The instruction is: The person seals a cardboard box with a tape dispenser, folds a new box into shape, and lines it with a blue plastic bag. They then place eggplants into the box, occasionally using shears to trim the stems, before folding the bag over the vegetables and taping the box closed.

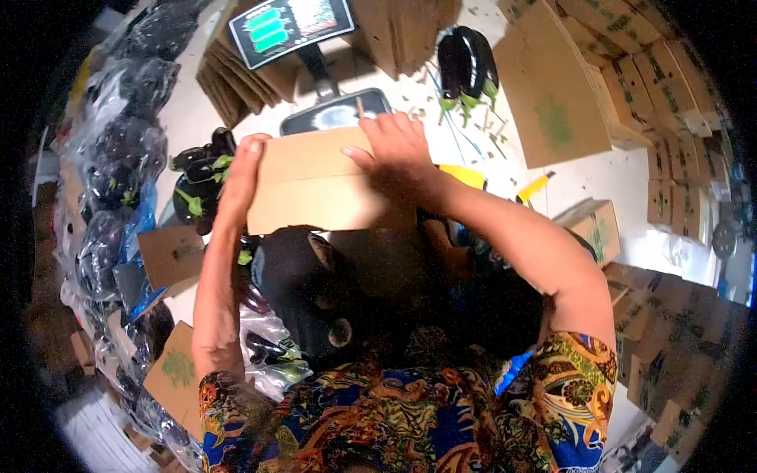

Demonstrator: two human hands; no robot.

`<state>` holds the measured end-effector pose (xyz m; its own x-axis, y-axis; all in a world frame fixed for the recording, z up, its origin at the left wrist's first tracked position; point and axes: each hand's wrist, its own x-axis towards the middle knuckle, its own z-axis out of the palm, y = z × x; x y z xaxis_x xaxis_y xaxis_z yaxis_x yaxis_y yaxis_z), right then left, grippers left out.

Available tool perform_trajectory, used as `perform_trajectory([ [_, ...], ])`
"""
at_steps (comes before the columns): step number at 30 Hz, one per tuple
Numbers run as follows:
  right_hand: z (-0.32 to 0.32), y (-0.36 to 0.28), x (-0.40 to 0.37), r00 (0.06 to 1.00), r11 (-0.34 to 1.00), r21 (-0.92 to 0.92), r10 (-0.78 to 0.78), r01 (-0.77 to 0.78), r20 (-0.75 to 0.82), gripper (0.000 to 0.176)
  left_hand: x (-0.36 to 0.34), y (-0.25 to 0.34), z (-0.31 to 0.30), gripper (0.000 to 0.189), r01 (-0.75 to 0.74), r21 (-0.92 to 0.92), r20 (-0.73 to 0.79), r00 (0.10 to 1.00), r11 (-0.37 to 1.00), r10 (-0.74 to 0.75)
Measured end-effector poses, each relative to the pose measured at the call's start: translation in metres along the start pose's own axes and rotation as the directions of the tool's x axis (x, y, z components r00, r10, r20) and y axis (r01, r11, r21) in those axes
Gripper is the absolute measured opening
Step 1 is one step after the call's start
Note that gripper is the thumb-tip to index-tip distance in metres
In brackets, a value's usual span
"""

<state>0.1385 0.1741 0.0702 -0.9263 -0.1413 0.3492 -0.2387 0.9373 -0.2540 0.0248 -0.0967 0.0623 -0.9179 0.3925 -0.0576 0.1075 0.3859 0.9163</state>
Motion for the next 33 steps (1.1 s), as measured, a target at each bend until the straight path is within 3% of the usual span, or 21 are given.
perform_trajectory([
  [1,-0.003,0.007,0.002,0.985,1.0,-0.02,-0.01,0.013,0.171,0.056,-0.008,0.02,0.003,0.035,0.195,-0.226,0.039,0.981,0.954,-0.191],
  [4,-0.028,0.031,0.023,0.914,0.904,0.401,-0.027,-0.151,0.406,0.049,-0.01,0.023,0.001,0.035,0.073,-0.064,-0.045,0.996,0.995,-0.076],
  [5,-0.04,0.044,0.034,0.779,0.77,0.487,0.02,-0.412,0.627,0.058,-0.008,0.021,0.003,0.033,0.032,-0.068,-0.072,0.997,0.997,-0.036],
  [6,-0.047,0.06,0.034,0.811,0.755,0.506,0.057,-0.417,0.583,0.062,-0.005,0.018,0.002,0.032,0.034,-0.019,-0.076,0.996,0.999,-0.036],
  [8,-0.062,0.091,0.025,0.779,0.75,0.406,0.226,-0.522,0.585,0.067,-0.002,0.015,-0.002,0.032,0.04,0.084,-0.081,0.996,0.996,-0.034],
  [9,-0.059,0.116,0.013,0.774,0.799,0.338,0.234,-0.498,0.589,0.066,-0.002,0.016,-0.001,0.031,0.027,0.097,-0.108,0.994,0.995,-0.017],
  [12,-0.004,0.167,-0.048,0.692,0.874,0.06,0.338,-0.483,0.638,0.064,-0.001,0.02,0.001,0.031,0.099,0.0,-0.106,0.99,0.995,-0.098],
  [14,0.047,0.18,-0.096,0.653,0.916,-0.102,0.351,-0.388,0.671,0.059,-0.001,0.019,0.003,0.03,0.077,0.086,-0.133,0.989,0.993,-0.065],
  [16,0.088,0.172,-0.14,0.76,0.931,-0.183,0.363,-0.315,0.539,0.061,-0.001,0.021,0.004,0.03,0.123,0.074,-0.156,0.982,0.99,-0.11],
  [19,0.119,0.162,-0.148,0.704,0.855,-0.356,0.515,-0.378,0.489,0.053,-0.001,0.022,0.005,0.029,0.111,0.07,-0.156,0.983,0.991,-0.099],
  [23,0.089,0.147,-0.137,0.547,0.708,-0.136,0.64,-0.693,0.54,0.045,-0.002,0.031,0.008,0.026,0.146,0.067,-0.172,0.976,0.987,-0.132],
  [26,0.076,0.15,-0.148,0.534,0.655,-0.048,0.655,-0.754,0.534,0.043,-0.004,0.036,0.006,0.026,0.153,0.035,-0.169,0.975,0.988,-0.145],
  [27,0.058,0.148,-0.147,0.608,0.616,0.153,0.649,-0.772,0.457,0.042,-0.004,0.033,0.005,0.026,0.157,0.025,-0.169,0.974,0.987,-0.151],
  [28,0.03,0.144,-0.139,0.664,0.564,0.351,0.655,-0.747,0.362,0.042,-0.003,0.029,0.005,0.027,0.155,0.013,-0.165,0.975,0.988,-0.151],
  [30,-0.03,0.128,-0.11,0.58,0.128,0.73,0.704,-0.672,0.41,0.042,-0.004,0.029,0.003,0.027,0.153,0.004,-0.162,0.975,0.988,-0.15],
  [32,-0.088,0.096,-0.072,0.643,-0.031,0.886,0.676,-0.463,0.359,0.048,-0.005,0.032,0.004,0.028,0.142,-0.011,-0.153,0.978,0.99,-0.142],
  [33,-0.107,0.09,-0.063,0.699,0.059,0.889,0.642,-0.455,0.315,0.053,-0.003,0.023,0.003,0.028,0.131,-0.034,-0.14,0.981,0.991,-0.134],
])
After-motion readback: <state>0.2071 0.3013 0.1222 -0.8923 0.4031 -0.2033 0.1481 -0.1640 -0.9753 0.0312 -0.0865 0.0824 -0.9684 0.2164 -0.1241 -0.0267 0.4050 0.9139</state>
